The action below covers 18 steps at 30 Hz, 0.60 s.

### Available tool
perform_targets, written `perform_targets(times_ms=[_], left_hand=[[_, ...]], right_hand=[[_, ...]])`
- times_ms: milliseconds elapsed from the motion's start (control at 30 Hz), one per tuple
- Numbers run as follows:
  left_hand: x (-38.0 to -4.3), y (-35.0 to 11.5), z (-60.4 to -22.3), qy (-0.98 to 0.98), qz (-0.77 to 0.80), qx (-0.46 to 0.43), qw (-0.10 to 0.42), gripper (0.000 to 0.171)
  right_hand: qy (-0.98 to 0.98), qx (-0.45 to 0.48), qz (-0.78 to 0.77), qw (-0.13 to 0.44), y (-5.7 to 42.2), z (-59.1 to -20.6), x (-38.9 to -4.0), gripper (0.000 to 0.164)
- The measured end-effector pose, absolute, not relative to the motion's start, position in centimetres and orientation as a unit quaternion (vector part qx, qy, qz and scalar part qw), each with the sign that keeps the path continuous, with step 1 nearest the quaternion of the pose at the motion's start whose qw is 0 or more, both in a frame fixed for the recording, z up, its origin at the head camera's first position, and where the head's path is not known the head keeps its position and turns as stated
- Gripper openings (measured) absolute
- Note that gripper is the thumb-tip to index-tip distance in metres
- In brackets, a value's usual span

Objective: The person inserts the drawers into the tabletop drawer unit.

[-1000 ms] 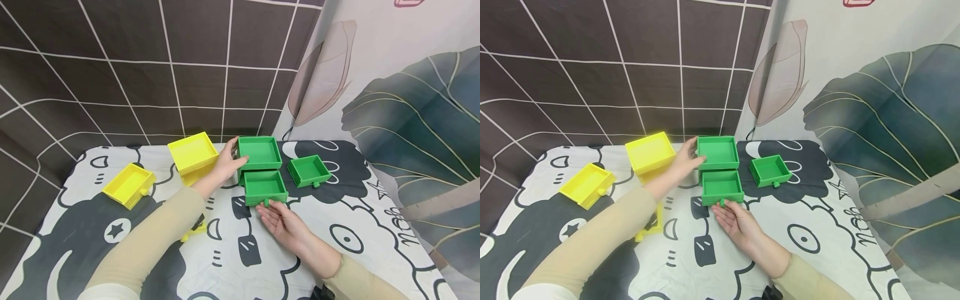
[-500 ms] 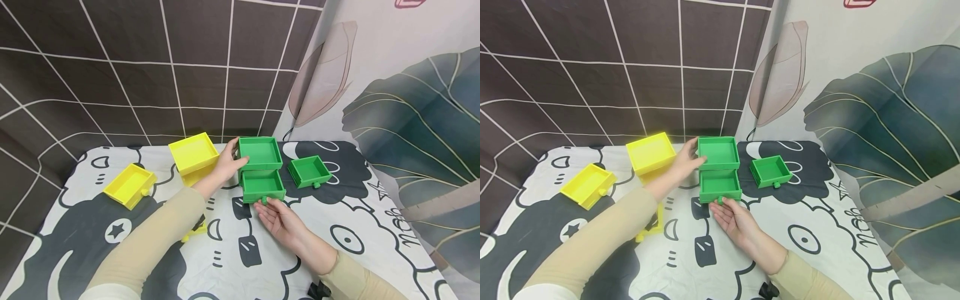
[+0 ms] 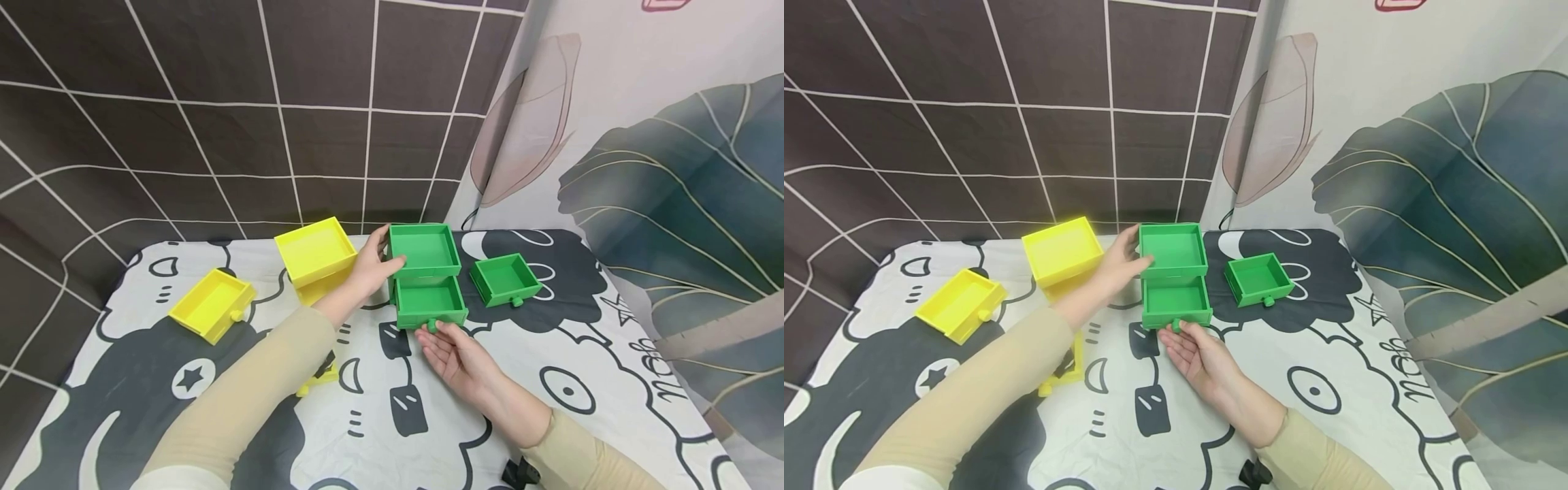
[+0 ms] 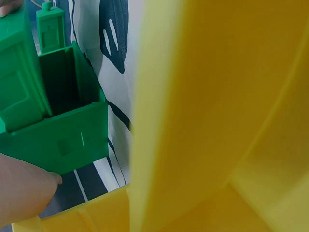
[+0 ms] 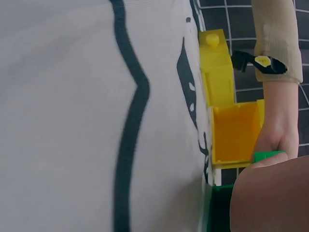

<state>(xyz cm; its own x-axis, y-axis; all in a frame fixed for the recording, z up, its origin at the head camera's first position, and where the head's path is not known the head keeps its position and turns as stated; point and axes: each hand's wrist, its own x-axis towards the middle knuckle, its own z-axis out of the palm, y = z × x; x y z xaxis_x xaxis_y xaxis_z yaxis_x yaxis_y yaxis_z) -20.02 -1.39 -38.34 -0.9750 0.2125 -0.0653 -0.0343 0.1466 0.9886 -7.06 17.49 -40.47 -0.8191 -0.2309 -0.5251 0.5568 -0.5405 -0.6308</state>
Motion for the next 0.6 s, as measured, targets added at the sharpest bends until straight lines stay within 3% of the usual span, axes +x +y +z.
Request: perform_targets(times_ms=[600], left_hand=[[-20.0, -1.4, -38.3, 0.748, 0.654, 0.062, 0.09, 0.081]], right_hand=[[0.416, 0.216, -0.857, 0.212, 16.8, -41.4, -9.1, 0.025]])
